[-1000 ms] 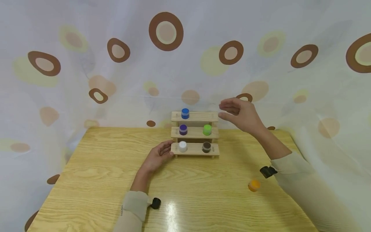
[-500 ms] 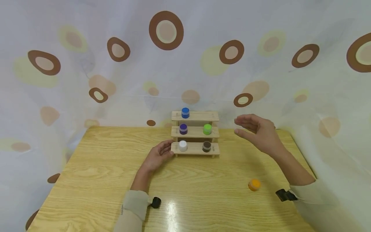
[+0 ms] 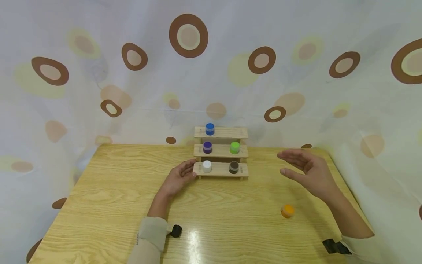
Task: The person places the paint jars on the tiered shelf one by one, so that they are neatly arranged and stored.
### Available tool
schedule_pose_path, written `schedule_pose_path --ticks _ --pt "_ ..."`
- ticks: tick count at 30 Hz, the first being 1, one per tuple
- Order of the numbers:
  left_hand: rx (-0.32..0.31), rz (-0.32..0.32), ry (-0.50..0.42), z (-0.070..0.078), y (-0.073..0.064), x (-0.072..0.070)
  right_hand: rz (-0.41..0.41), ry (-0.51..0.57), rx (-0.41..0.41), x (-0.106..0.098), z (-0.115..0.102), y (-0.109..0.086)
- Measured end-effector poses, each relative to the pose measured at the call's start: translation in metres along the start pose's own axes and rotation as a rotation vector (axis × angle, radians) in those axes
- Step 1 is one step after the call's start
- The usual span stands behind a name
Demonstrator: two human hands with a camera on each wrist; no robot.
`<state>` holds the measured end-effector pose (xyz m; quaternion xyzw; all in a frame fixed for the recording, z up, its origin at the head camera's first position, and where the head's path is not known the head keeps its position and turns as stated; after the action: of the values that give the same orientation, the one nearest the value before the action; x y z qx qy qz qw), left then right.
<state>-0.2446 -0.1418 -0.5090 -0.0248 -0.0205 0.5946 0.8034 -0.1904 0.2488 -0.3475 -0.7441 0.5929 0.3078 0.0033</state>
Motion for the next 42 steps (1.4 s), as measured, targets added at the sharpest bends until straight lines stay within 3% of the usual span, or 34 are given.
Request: schedule_pose_path --ticks 6,15,19,33,42 --pt "0.023 -0.005 0.012 0.002 0.001 0.002 -0.041 -0.007 0.045 -0.002 0.023 -0.023" --pt "0.006 0.001 0.012 0.000 0.000 -0.001 -0.125 0.066 0.090 0.009 0.059 -0.051" --pt "0.010 -0.002 0.018 0.001 0.000 -0.002 -0.169 0.046 0.114 0.013 0.071 -0.061" --pt "0.000 0.001 0.014 0.000 -0.001 0.000 -0.289 0.034 0.159 0.023 0.103 -0.087" --pt "-0.003 -0.011 0.017 -0.002 0.000 0.001 -0.334 -0.018 0.175 0.030 0.107 -0.097"
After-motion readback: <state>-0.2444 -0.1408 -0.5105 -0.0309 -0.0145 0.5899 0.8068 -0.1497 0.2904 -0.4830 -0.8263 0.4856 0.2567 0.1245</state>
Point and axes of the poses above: each hand's wrist, its own y-axis towards the middle knuckle, its own x-axis out of the palm, z = x × y, the point moved 8 cm from there along y, towards the middle knuckle, and after that the axes turned 3 degrees about -y, right-handed, at the moved point
